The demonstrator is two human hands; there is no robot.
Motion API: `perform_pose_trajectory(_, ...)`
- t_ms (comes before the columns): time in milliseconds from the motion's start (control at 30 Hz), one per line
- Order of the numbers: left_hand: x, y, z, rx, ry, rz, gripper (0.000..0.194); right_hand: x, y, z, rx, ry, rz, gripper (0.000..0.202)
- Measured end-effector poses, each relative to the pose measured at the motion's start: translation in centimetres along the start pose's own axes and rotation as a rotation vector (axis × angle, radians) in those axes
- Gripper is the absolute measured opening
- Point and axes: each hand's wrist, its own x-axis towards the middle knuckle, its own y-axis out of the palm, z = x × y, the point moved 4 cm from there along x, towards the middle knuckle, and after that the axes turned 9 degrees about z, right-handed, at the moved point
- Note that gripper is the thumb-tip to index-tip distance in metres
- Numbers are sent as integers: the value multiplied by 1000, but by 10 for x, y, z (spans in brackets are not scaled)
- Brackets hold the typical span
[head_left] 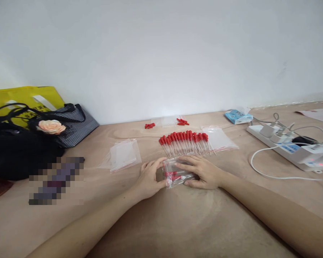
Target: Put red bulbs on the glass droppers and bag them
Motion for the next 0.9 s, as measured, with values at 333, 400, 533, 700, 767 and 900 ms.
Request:
perform_pose_trajectory(333,-12,-39,35,-254,-74,29,52,-2,1,-3,27,48,12,64)
perform_pose_trajectory(400,-12,-38,34,-328,-75,46,50,-2,1,-4,30,51,12,64)
perform_pose_trajectory(533,-11,-33,28,-405,-98,56,47,-2,1,-4,34,49,4,64)
perform_pose_trajectory(700,-12,-27,28,-498,-132,62,55,-2,1,-2,40,25,4,64)
perform_pose_trajectory(767,-13,-26,29,-499,-119,52,57,-1,0,-2,37,19,10,64)
perform_pose_trajectory(900,-14,-22,28,-538,-84,67,57,-1,0,-2,33,23,23,63)
